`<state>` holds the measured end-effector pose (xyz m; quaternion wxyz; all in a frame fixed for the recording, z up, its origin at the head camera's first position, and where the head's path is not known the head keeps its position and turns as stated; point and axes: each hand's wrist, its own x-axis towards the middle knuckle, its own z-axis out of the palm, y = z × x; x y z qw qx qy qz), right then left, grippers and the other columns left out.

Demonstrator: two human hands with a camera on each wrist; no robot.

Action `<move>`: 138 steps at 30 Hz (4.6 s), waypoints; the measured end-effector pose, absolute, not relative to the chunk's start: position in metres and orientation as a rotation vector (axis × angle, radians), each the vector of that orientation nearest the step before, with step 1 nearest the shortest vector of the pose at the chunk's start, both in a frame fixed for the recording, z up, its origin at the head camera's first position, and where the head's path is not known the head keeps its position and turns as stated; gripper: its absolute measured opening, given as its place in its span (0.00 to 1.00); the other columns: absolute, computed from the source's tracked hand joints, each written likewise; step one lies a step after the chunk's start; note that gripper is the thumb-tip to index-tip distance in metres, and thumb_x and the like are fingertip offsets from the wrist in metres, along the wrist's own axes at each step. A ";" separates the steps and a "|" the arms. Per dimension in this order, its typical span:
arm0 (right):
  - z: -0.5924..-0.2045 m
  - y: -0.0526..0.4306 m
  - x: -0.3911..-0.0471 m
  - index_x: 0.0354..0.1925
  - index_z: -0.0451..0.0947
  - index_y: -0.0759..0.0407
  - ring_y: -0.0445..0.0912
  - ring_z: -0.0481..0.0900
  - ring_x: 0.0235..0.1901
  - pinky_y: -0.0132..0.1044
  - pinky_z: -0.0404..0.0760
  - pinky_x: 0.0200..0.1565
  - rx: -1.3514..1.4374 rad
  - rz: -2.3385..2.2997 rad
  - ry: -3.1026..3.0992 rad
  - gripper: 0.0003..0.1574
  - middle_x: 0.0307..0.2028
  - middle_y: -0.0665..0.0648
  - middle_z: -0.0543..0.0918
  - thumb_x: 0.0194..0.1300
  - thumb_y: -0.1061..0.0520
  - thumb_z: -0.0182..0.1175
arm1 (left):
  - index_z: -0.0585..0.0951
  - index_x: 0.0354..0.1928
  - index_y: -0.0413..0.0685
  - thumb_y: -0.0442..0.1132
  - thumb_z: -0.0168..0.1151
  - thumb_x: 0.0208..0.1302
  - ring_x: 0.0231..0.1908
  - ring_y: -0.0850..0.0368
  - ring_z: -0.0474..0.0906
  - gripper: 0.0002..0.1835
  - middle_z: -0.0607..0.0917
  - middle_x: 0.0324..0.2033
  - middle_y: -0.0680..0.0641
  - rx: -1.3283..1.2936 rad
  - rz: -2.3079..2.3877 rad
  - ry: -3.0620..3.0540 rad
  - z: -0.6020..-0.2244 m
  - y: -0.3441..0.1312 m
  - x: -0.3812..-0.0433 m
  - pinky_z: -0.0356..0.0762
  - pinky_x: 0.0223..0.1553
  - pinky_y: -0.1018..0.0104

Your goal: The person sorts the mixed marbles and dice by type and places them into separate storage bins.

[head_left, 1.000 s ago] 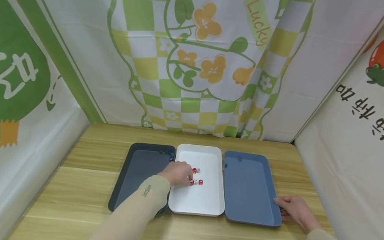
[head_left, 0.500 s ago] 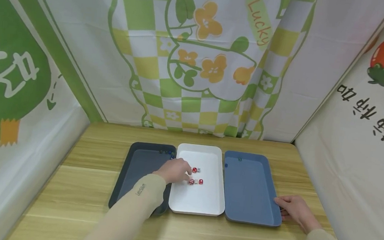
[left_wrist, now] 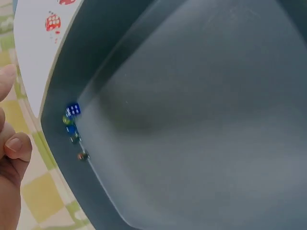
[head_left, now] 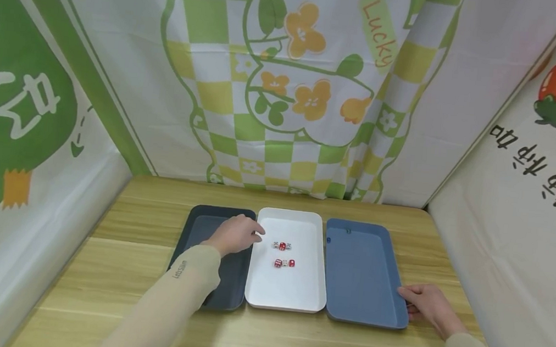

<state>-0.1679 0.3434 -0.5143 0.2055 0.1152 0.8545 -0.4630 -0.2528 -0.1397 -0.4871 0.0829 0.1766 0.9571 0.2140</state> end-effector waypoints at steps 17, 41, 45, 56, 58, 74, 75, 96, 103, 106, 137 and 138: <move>-0.515 0.343 -0.168 0.61 0.74 0.79 0.46 0.85 0.33 0.42 0.88 0.38 0.337 -1.285 2.380 0.30 0.35 0.57 0.87 0.77 0.53 0.57 | 0.88 0.54 0.44 0.38 0.66 0.69 0.20 0.64 0.72 0.14 0.90 0.48 0.44 0.418 0.844 2.945 -0.495 -0.177 -0.257 0.77 0.36 0.62; -0.515 0.342 -0.167 0.62 0.72 0.81 0.47 0.86 0.35 0.42 0.88 0.38 0.316 -1.290 2.400 0.31 0.36 0.58 0.88 0.77 0.53 0.57 | 0.89 0.50 0.47 0.40 0.67 0.68 0.52 0.45 0.85 0.12 0.89 0.50 0.44 0.300 0.846 2.957 -0.526 -0.169 -0.271 0.82 0.53 0.48; -0.515 0.342 -0.167 0.62 0.73 0.80 0.46 0.85 0.35 0.41 0.88 0.38 0.336 -1.297 2.393 0.31 0.36 0.57 0.87 0.77 0.53 0.57 | 0.89 0.50 0.47 0.39 0.68 0.68 0.52 0.45 0.85 0.12 0.89 0.50 0.44 0.259 0.840 2.976 -0.530 -0.166 -0.273 0.82 0.53 0.48; -0.515 0.344 -0.167 0.62 0.73 0.79 0.46 0.84 0.34 0.41 0.88 0.38 0.326 -1.281 2.383 0.31 0.36 0.58 0.86 0.77 0.52 0.57 | 0.88 0.53 0.46 0.41 0.69 0.68 0.55 0.42 0.84 0.15 0.88 0.53 0.43 0.144 0.792 2.954 -0.542 -0.166 -0.277 0.80 0.56 0.45; -0.515 0.344 -0.167 0.62 0.73 0.79 0.46 0.84 0.34 0.41 0.88 0.38 0.326 -1.281 2.387 0.30 0.36 0.57 0.86 0.77 0.53 0.57 | 0.87 0.54 0.46 0.41 0.68 0.68 0.56 0.41 0.83 0.15 0.88 0.53 0.42 0.144 0.784 2.942 -0.545 -0.166 -0.278 0.79 0.57 0.44; -0.514 0.344 -0.167 0.62 0.72 0.80 0.47 0.85 0.34 0.42 0.88 0.38 0.319 -1.308 2.365 0.31 0.37 0.59 0.87 0.78 0.53 0.57 | 0.88 0.53 0.47 0.41 0.68 0.68 0.56 0.42 0.83 0.14 0.88 0.52 0.43 0.113 0.780 2.911 -0.552 -0.159 -0.278 0.80 0.56 0.44; -0.514 0.343 -0.167 0.61 0.73 0.80 0.47 0.85 0.34 0.42 0.88 0.38 0.320 -1.317 2.366 0.30 0.36 0.59 0.87 0.77 0.54 0.57 | 0.88 0.53 0.46 0.40 0.68 0.68 0.56 0.41 0.83 0.14 0.88 0.52 0.43 0.114 0.782 2.913 -0.553 -0.159 -0.278 0.80 0.56 0.43; -0.515 0.343 -0.168 0.62 0.72 0.81 0.47 0.85 0.33 0.42 0.88 0.37 0.320 -1.321 2.380 0.31 0.35 0.58 0.87 0.77 0.53 0.58 | 0.90 0.49 0.50 0.41 0.70 0.66 0.56 0.43 0.83 0.11 0.89 0.50 0.45 0.114 0.753 2.929 -0.545 -0.165 -0.272 0.79 0.57 0.43; -0.516 0.343 -0.166 0.62 0.73 0.80 0.46 0.85 0.33 0.41 0.88 0.37 0.352 -1.325 2.381 0.31 0.34 0.58 0.87 0.77 0.53 0.58 | 0.90 0.49 0.51 0.42 0.70 0.66 0.56 0.43 0.83 0.11 0.89 0.50 0.45 0.145 0.738 2.936 -0.542 -0.168 -0.272 0.78 0.58 0.44; -0.516 0.343 -0.166 0.62 0.72 0.81 0.46 0.85 0.33 0.41 0.88 0.37 0.332 -1.315 2.385 0.32 0.35 0.59 0.86 0.77 0.53 0.58 | 0.91 0.47 0.51 0.42 0.71 0.65 0.55 0.44 0.84 0.10 0.90 0.49 0.45 0.194 0.759 2.950 -0.539 -0.169 -0.272 0.79 0.57 0.46; -0.514 0.343 -0.167 0.61 0.74 0.79 0.46 0.85 0.33 0.41 0.87 0.37 0.334 -1.289 2.398 0.31 0.35 0.57 0.87 0.77 0.52 0.58 | 0.91 0.44 0.52 0.42 0.71 0.65 0.36 0.58 0.81 0.08 0.90 0.45 0.49 0.292 0.991 2.830 -0.498 -0.153 -0.275 0.80 0.40 0.60; -0.514 0.343 -0.167 0.61 0.74 0.79 0.46 0.85 0.33 0.41 0.87 0.37 0.334 -1.289 2.397 0.31 0.35 0.57 0.87 0.77 0.52 0.58 | 0.91 0.44 0.52 0.42 0.71 0.65 0.38 0.58 0.82 0.08 0.90 0.45 0.49 0.289 0.992 2.828 -0.497 -0.151 -0.275 0.81 0.42 0.59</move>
